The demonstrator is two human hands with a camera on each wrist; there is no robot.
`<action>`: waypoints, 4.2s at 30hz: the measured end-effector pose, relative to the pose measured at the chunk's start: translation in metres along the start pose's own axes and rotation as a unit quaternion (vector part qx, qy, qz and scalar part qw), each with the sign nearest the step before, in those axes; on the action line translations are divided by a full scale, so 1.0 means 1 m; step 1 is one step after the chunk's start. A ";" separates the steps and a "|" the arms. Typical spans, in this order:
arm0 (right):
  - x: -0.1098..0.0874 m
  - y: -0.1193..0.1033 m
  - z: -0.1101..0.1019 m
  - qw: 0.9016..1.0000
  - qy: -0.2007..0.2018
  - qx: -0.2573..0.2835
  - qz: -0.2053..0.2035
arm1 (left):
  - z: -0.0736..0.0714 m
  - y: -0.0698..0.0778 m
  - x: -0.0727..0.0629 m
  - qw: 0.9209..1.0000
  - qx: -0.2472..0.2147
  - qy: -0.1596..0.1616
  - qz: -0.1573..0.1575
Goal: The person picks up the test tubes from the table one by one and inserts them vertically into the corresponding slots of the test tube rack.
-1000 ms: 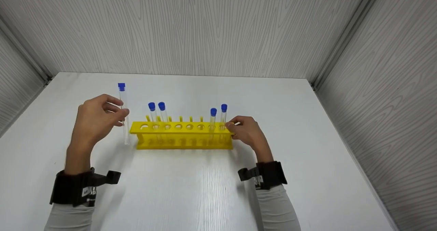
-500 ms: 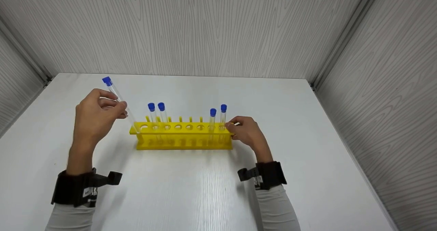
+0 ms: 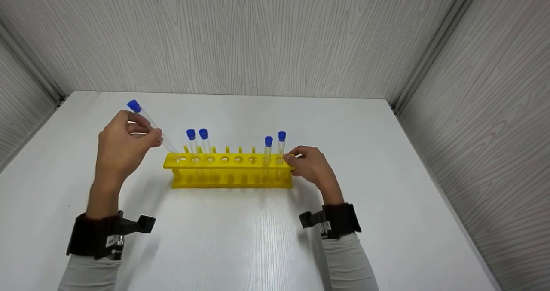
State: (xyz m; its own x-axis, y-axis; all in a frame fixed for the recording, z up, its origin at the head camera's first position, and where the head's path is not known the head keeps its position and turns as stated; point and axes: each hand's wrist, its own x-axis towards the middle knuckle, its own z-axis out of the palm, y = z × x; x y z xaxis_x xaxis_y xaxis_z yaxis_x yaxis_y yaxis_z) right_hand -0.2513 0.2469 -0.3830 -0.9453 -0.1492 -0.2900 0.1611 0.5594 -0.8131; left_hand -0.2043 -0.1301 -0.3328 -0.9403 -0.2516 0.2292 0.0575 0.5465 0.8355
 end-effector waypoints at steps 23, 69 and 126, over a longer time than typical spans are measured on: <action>-0.003 0.001 -0.001 1.000 -0.006 0.007 -0.010 | 0.008 -0.003 -0.001 0.998 0.043 -0.046 0.009; -0.002 0.003 0.001 1.000 0.000 0.007 -0.022 | 0.023 -0.015 0.003 0.987 0.102 -0.125 0.021; -0.002 0.000 0.001 1.000 -0.002 0.001 -0.008 | 0.017 -0.017 0.007 0.977 0.106 -0.182 -0.020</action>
State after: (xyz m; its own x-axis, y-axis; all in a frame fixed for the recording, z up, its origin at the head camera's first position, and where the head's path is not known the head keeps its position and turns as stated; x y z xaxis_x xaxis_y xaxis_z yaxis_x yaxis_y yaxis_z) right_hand -0.2486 0.2462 -0.3830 -0.9466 -0.1622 -0.2788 0.1459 0.5555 -0.8186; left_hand -0.2176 -0.1278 -0.3539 -0.9996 0.0049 -0.0267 -0.0155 0.7053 0.7088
